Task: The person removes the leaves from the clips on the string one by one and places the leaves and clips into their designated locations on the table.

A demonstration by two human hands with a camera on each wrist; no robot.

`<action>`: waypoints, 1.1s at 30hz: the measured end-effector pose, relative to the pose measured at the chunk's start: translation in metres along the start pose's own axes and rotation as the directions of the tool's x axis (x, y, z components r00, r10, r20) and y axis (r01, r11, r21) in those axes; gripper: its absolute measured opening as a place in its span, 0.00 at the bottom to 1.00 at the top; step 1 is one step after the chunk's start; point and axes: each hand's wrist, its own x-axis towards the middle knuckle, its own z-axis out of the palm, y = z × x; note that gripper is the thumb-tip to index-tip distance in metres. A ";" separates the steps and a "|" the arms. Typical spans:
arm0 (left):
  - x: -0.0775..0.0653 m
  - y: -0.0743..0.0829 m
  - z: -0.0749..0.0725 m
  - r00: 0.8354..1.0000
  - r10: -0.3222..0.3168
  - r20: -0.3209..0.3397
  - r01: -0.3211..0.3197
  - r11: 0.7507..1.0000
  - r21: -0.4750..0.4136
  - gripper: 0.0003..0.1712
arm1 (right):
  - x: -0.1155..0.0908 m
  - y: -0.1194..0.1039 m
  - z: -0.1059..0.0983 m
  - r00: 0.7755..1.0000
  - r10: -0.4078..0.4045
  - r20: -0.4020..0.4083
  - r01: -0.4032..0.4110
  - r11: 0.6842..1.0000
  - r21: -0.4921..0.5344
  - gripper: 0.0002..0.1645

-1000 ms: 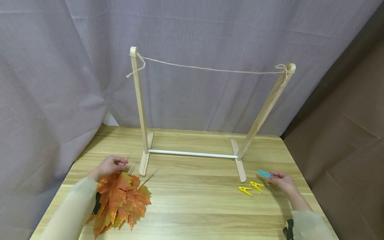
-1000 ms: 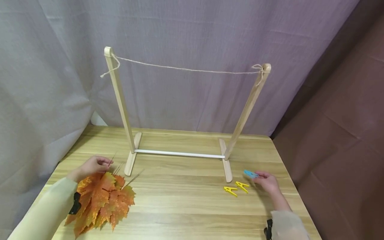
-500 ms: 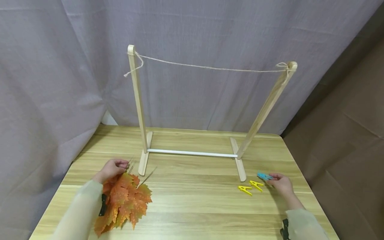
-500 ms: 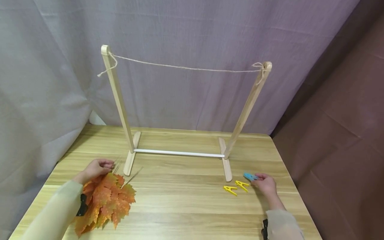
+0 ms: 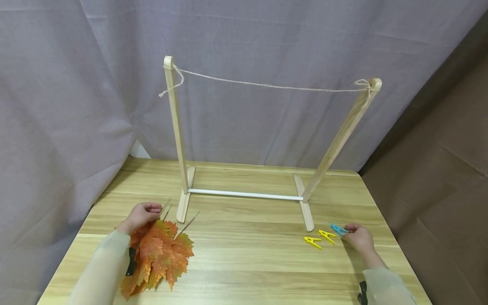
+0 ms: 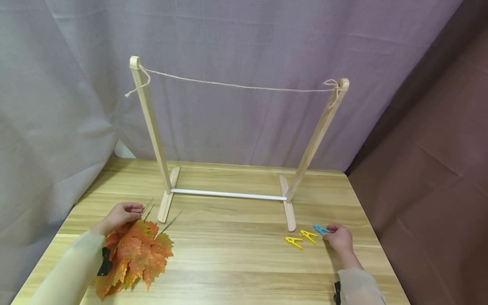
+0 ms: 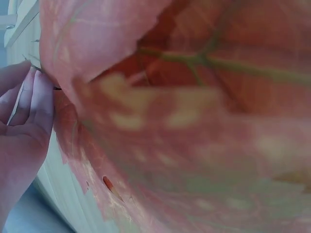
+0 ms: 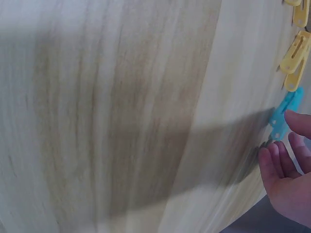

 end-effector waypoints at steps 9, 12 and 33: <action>0.004 0.020 -0.016 0.999 0.032 -0.028 -0.036 0.992 -0.121 0.29 | 0.001 -0.020 -0.022 1.000 -0.015 0.021 0.013 0.998 0.064 0.30; 0.006 0.031 -0.022 0.997 0.054 -0.046 -0.060 0.986 -0.155 0.30 | 0.002 -0.034 -0.032 0.999 -0.038 0.000 0.038 0.989 0.144 0.31; 0.017 0.138 -0.023 0.956 0.293 -0.005 -0.288 0.935 -0.206 0.27 | -0.009 -0.148 -0.078 0.953 -0.283 -0.109 0.303 0.893 0.332 0.23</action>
